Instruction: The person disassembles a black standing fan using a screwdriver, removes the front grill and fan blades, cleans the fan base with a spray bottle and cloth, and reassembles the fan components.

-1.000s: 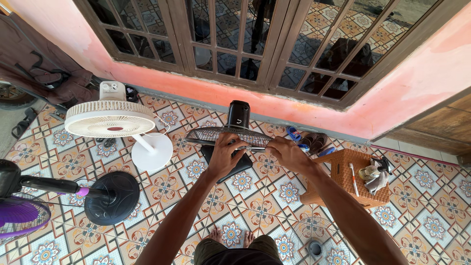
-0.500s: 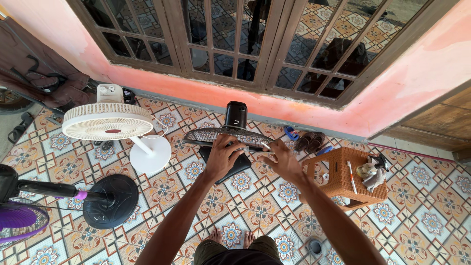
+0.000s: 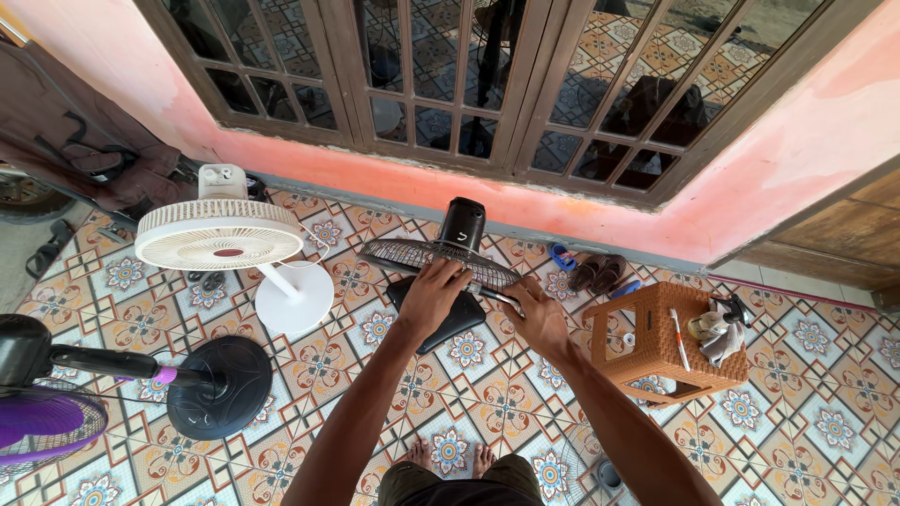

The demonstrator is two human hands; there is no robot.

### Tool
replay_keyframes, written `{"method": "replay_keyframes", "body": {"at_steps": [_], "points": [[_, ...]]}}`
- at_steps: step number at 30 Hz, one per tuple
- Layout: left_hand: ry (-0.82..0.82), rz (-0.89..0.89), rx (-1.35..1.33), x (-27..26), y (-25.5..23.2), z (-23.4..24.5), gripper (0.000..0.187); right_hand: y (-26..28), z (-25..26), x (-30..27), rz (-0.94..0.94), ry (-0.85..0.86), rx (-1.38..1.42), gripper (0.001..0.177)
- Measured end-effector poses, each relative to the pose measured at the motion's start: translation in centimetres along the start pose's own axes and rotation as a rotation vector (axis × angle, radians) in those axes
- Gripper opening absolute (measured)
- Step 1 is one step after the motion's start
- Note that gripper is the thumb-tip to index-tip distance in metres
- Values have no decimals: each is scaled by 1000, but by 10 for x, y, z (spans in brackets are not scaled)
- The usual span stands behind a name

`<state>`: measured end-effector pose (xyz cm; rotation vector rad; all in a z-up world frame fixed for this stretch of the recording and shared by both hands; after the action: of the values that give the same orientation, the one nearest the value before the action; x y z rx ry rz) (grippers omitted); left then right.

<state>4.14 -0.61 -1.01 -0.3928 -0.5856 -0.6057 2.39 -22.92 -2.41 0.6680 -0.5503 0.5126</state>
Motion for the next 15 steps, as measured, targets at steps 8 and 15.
{"method": "replay_keyframes", "body": {"at_steps": [8,15], "points": [[3,-142,128,-9,2,-10,47,4,-5,-14,-57,70,32,17],[-13,-135,77,-14,5,1,48,-2,-6,2,-214,156,121,11]]}}
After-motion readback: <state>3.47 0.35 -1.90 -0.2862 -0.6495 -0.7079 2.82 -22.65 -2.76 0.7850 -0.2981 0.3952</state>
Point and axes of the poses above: each hand's wrist, its own x-axis towards the middle knuckle, its own z-axis out of the back of the hand, y = z × x, the point moved 4 cm from there along x, towards the middle knuckle, and after that the axes turned 10 degrees about -y, right-handed, at the moved point
